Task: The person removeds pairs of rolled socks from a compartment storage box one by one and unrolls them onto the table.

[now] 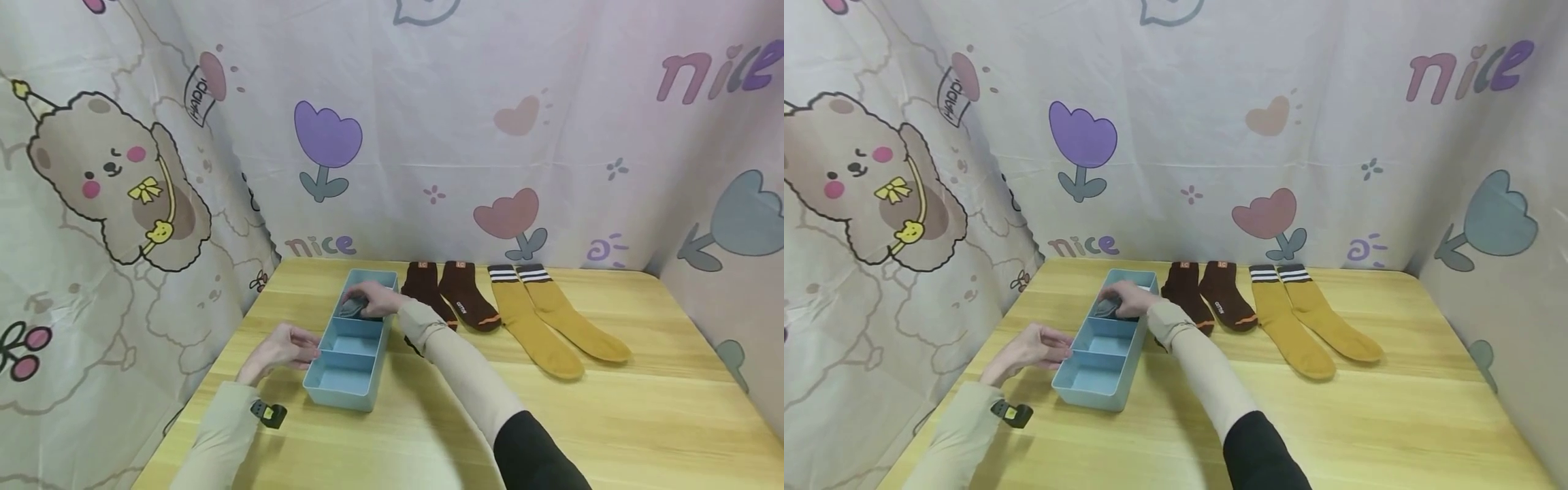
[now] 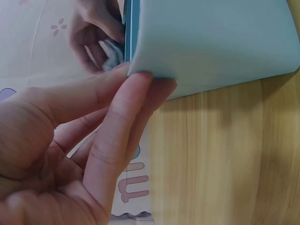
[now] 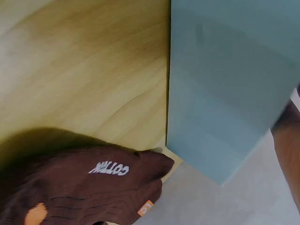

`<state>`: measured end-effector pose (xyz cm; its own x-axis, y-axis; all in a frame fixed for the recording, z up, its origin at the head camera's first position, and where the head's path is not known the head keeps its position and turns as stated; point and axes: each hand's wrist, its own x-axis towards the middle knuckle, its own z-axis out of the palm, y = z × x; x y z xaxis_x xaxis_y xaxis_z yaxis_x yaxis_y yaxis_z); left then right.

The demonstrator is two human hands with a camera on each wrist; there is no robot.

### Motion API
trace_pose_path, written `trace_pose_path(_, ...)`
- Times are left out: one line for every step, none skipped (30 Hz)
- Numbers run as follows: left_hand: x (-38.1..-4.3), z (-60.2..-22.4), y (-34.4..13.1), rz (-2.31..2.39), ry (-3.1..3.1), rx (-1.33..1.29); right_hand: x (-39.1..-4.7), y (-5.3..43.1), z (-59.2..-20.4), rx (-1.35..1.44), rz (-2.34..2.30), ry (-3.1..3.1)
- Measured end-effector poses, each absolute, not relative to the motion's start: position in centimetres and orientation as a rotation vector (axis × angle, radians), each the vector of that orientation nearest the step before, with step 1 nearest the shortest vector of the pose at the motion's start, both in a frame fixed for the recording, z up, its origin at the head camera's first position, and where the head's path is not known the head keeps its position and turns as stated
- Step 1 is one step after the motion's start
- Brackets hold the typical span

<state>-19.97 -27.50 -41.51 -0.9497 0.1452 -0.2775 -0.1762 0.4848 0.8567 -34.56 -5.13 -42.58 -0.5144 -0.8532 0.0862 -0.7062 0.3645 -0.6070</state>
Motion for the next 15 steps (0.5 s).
trace_pose_path(-20.0, -41.5, -27.4, 1.448, 2.424, -0.026, -34.4, -4.7, -42.5, -1.393, -0.944, 2.372)
trace_pose_path(-20.0, -41.4, -27.3, 1.442, 2.428, -0.024, -34.3, -4.3, -42.4, -1.381, -1.012, 2.363)
trace_pose_path(-19.9, -41.4, -27.2, 1.433, 2.436, -0.020, -34.1, -3.7, -42.3, -1.366, -1.080, 2.349)
trace_pose_path(-19.9, -41.3, -27.2, 1.424, 2.445, -0.017, -33.9, -3.2, -42.1, -1.347, -1.152, 2.330)
trace_pose_path(-19.9, -41.2, -27.1, 1.414, 2.456, -0.018, -33.6, -2.6, -42.0, -1.320, -1.221, 2.309)
trace_pose_path(-19.9, -41.2, -27.0, 1.401, 2.469, -0.019, -33.4, -2.1, -41.8, -1.300, -1.279, 2.291)
trace_pose_path(-19.8, -41.1, -26.9, 1.384, 2.486, -0.016, -33.1, -1.6, -41.6, -1.286, -1.329, 2.275)
trace_pose_path(-19.7, -41.0, -26.8, 1.366, 2.503, -0.012, -32.8, -1.0, -41.4, -1.272, -1.370, 2.263)
trace_pose_path(-19.6, -41.0, -26.8, 1.352, 2.520, -0.009, -32.5, -0.5, -41.2, -1.264, -1.404, 2.252)
trace_pose_path(-19.5, -41.0, -26.7, 1.346, 2.533, -0.013, -32.2, -0.1, -41.0, -1.260, -1.429, 2.247)
trace_pose_path(-19.4, -40.9, -26.6, 1.331, 2.553, -0.010, -31.8, 0.4, -40.8, -1.258, -1.445, 2.247)
trace_pose_path(-19.2, -40.9, -26.5, 1.314, 2.583, 0.004, -31.4, 0.8, -40.7, -1.264, -1.451, 2.252)
trace_pose_path(-19.1, -40.8, -26.3, 1.293, 2.618, 0.027, -31.0, 1.3, -40.5, -1.273, -1.453, 2.258)
trace_pose_path(-19.0, -40.7, -26.1, 1.273, 2.659, 0.045, -30.6, 1.8, -40.3, -1.281, -1.452, 2.266)
trace_pose_path(-18.8, -40.7, -25.8, 1.250, 2.706, 0.060, -30.2, 2.3, -40.3, -1.296, -1.442, 2.276)
